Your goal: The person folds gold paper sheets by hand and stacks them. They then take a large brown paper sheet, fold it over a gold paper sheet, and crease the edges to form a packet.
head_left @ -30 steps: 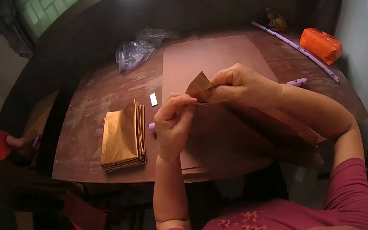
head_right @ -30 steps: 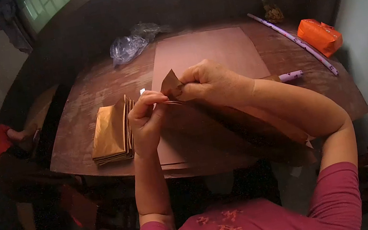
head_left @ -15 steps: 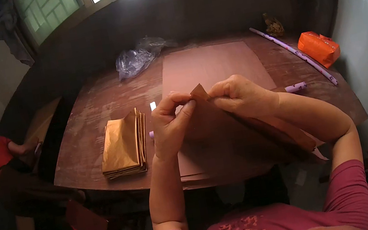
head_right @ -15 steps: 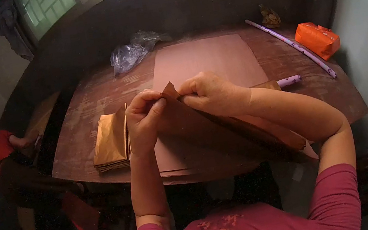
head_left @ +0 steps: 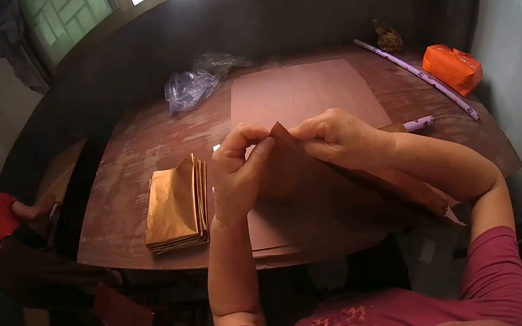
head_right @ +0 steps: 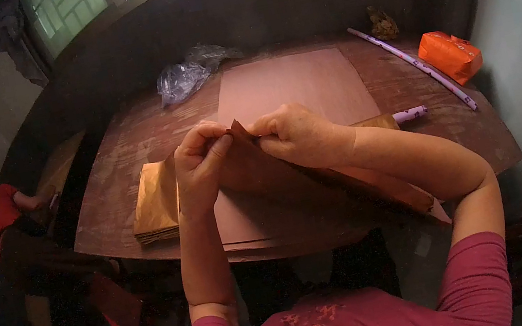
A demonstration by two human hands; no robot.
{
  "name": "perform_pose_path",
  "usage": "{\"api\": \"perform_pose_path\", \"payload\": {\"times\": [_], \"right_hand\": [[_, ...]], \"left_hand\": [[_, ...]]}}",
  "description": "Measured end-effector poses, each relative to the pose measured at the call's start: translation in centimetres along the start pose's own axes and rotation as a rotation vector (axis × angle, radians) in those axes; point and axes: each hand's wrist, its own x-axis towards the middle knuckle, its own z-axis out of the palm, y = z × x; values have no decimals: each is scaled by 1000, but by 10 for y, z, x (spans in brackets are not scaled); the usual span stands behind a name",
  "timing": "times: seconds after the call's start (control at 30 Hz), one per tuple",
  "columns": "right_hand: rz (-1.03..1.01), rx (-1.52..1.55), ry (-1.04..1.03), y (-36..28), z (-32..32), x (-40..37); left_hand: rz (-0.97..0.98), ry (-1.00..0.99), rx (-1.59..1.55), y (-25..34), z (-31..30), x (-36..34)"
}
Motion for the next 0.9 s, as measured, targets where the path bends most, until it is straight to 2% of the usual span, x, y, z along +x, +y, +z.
{"api": "perform_pose_path", "payload": {"times": [0.13,0.33,0.77,0.9], "right_hand": [[-65,22,60,10,7,0],[-92,-108,38,4,4,0],[-138,-150,55,3,7,2],[-144,-156,46,1,8,2]], "left_hand": [[-11,-6,-12,0,-1,0],[18,-48,-12,0,-2,1],[-4,-45,-15,6,-1,0],[53,-70,20,1,-5,4]]}}
